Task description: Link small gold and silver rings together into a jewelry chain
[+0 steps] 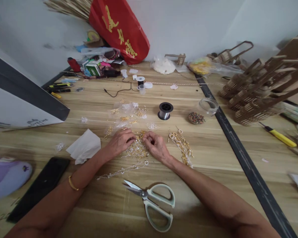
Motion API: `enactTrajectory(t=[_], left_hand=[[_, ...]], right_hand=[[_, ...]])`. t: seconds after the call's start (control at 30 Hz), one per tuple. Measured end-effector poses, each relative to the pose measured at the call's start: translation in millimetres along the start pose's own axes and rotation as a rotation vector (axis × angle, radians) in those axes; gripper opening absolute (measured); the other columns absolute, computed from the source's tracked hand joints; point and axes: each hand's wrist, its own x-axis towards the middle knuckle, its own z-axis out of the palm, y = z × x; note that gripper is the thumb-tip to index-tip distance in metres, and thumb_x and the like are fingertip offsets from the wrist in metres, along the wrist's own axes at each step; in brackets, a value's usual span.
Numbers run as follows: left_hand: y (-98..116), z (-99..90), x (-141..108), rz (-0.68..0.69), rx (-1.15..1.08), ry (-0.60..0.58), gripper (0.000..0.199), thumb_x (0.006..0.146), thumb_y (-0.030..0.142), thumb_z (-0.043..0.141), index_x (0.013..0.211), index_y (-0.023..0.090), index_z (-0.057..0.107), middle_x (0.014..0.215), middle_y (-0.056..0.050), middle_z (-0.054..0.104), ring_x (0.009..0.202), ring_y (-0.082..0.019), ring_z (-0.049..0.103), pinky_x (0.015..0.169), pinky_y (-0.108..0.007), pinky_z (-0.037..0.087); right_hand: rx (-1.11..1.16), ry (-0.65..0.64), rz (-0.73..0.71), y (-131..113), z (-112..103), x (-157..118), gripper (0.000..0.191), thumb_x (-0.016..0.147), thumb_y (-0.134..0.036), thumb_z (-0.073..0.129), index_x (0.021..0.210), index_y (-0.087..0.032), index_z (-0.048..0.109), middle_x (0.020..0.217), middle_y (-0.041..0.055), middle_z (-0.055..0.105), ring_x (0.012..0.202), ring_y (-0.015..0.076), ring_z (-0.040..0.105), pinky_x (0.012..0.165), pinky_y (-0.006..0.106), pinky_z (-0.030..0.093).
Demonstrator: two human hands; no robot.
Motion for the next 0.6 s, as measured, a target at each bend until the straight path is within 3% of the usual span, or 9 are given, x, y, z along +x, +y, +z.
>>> enactTrajectory(t=[0.23, 0.6], left_hand=[[2.1, 1.6, 1.7, 0.005, 0.075, -0.008, 0.011, 0.081, 0.015, 0.053, 0.076, 0.017, 0.062, 0.081, -0.004, 0.06, 0.08, -0.018, 0.054, 0.08, -0.031, 0.041], [-2.3, 4.4, -1.0, 0.032, -0.071, 0.082, 0.009, 0.076, 0.012, 0.055, 0.072, 0.018, 0.061, 0.075, -0.003, 0.061, 0.074, -0.017, 0.055, 0.084, -0.033, 0.042]], right_hand=[[-0.002, -0.01, -0.007, 1.0, -0.4, -1.0, 0.021, 0.084, -0.035, 0.051, 0.079, -0.016, 0.055, 0.053, -0.0059, 0.041, 0.048, 0.0077, 0.036, 0.046, 0.021, 0.027], [-0.029, -0.011, -0.014, -0.6, -0.7, -1.7, 0.021, 0.084, -0.036, 0.05, 0.079, -0.016, 0.055, 0.051, -0.0061, 0.039, 0.047, 0.0077, 0.034, 0.045, 0.021, 0.026]])
